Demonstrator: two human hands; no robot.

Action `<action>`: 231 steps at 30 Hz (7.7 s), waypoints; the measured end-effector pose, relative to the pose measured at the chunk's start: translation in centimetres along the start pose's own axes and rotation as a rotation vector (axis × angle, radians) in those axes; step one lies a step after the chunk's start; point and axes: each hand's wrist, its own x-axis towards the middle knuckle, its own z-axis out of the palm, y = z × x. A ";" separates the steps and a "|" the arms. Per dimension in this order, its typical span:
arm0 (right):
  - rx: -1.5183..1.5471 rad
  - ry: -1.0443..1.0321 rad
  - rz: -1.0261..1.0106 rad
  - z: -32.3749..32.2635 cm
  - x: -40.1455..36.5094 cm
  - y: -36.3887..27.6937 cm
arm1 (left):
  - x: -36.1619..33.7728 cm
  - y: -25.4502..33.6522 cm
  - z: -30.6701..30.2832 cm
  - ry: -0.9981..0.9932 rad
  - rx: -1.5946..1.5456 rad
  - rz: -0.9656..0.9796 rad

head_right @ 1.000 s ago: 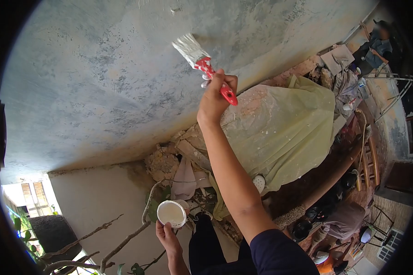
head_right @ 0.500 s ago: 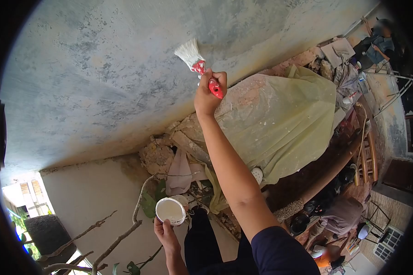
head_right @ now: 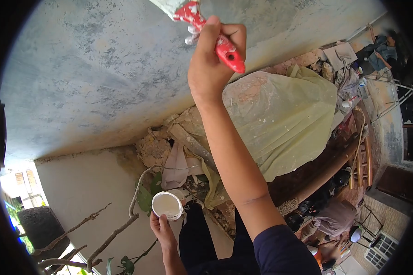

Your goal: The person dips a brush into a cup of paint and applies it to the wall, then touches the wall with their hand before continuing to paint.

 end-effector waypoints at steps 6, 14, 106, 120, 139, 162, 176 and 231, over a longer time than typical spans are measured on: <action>-0.328 0.030 0.041 -5.3 -6.4 10.6 | 0.1 -0.9 -0.5 0.055 0.037 0.021; -0.480 0.116 0.189 -8.2 -9.7 13.1 | -0.3 -0.4 -0.5 0.043 0.045 0.001; -0.404 -0.037 -0.079 -7.7 -8.2 13.7 | 1.0 -1.2 -1.0 0.071 0.072 -0.033; -0.017 0.052 0.093 -1.1 -0.7 2.4 | 1.0 -0.6 -1.6 0.094 0.069 -0.017; -0.473 0.163 0.076 -15.1 -5.8 17.1 | 0.8 -1.1 -1.6 0.074 0.083 -0.027; -0.338 0.073 0.242 -11.9 -7.0 17.8 | 1.3 -1.0 -2.4 0.090 0.068 -0.023; -0.347 0.063 0.290 -9.3 -7.6 15.2 | 1.7 -1.4 -2.7 0.105 0.115 0.030; 0.012 0.099 0.319 0.0 -0.4 -0.3 | -0.3 0.9 -1.8 0.064 0.039 0.050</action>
